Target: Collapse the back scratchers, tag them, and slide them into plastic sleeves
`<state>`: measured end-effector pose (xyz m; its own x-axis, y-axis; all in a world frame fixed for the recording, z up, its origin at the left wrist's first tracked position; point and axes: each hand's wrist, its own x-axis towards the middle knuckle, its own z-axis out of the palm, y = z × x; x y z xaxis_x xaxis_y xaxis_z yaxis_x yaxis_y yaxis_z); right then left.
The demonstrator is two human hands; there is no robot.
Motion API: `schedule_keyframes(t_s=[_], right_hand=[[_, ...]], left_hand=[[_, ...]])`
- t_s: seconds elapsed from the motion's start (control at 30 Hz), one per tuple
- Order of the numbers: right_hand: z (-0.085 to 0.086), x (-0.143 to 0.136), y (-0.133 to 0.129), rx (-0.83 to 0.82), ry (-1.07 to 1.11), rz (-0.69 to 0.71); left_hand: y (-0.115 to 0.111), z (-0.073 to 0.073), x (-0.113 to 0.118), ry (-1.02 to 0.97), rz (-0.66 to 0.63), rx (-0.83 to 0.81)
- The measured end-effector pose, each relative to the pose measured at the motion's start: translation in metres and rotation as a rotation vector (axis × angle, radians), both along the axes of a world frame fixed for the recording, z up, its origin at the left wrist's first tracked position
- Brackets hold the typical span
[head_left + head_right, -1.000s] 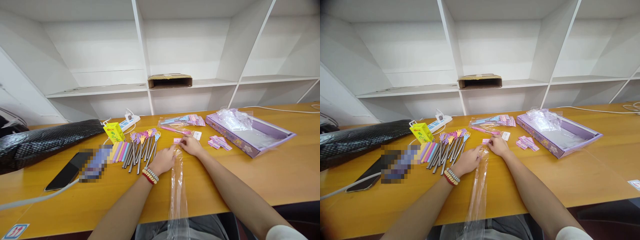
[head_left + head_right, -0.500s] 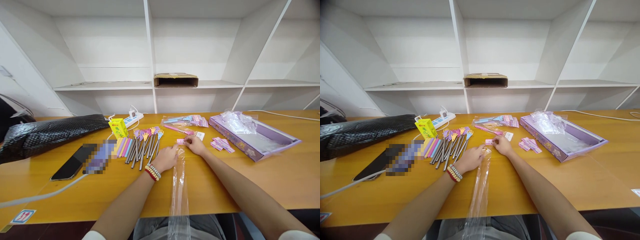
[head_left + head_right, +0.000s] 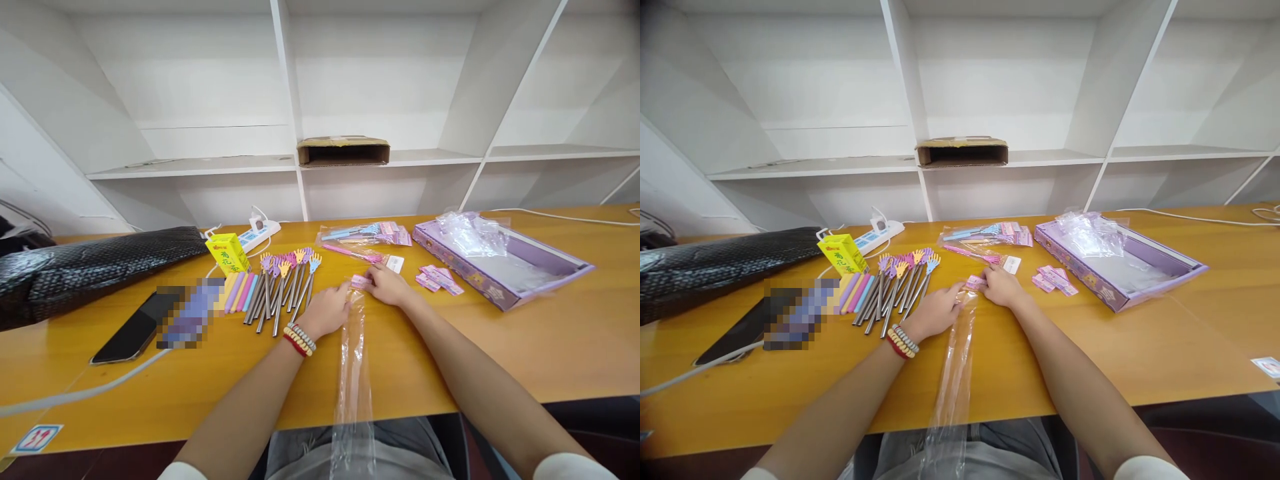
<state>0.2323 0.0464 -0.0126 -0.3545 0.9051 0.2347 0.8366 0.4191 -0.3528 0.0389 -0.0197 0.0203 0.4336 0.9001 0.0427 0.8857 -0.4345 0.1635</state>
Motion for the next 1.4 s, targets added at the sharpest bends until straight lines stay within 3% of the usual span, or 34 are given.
schedule_keyframes(t_s=[0.13, 0.3, 0.47, 0.57, 0.73, 0.93, 1.1, 1.27, 1.4], right_hand=[[0.001, 0.004, -0.001, -0.097, 0.097, -0.015], [0.006, 0.006, -0.006, 0.04, 0.291, -0.104], [0.016, 0.023, -0.002, 0.159, 0.37, -0.356], [0.017, 0.039, 0.004, 0.145, 0.371, -0.507], [0.013, 0.055, 0.008, 0.068, 0.296, -0.613], [0.013, 0.05, 0.006, -0.096, 0.088, -0.668], [0.014, 0.049, 0.004, -0.099, 0.043, -0.721], [0.011, 0.051, 0.004, -0.01, 0.058, -0.72], [0.012, 0.045, 0.002, 0.182, 0.177, -0.636]], left_hand=[[0.0, 0.0, 0.0, 0.0, -0.011, 0.006], [0.0, -0.002, -0.001, 0.014, -0.013, 0.029], [0.002, -0.004, -0.002, 0.001, -0.032, 0.047], [0.003, -0.006, -0.003, -0.005, -0.044, 0.054], [0.003, -0.007, -0.003, -0.007, -0.052, 0.057], [0.002, -0.007, -0.003, -0.009, -0.065, 0.058], [0.001, -0.007, -0.003, 0.003, -0.066, 0.064], [0.002, -0.009, -0.004, -0.005, -0.083, 0.086], [0.003, -0.009, -0.004, -0.017, -0.081, 0.085]])
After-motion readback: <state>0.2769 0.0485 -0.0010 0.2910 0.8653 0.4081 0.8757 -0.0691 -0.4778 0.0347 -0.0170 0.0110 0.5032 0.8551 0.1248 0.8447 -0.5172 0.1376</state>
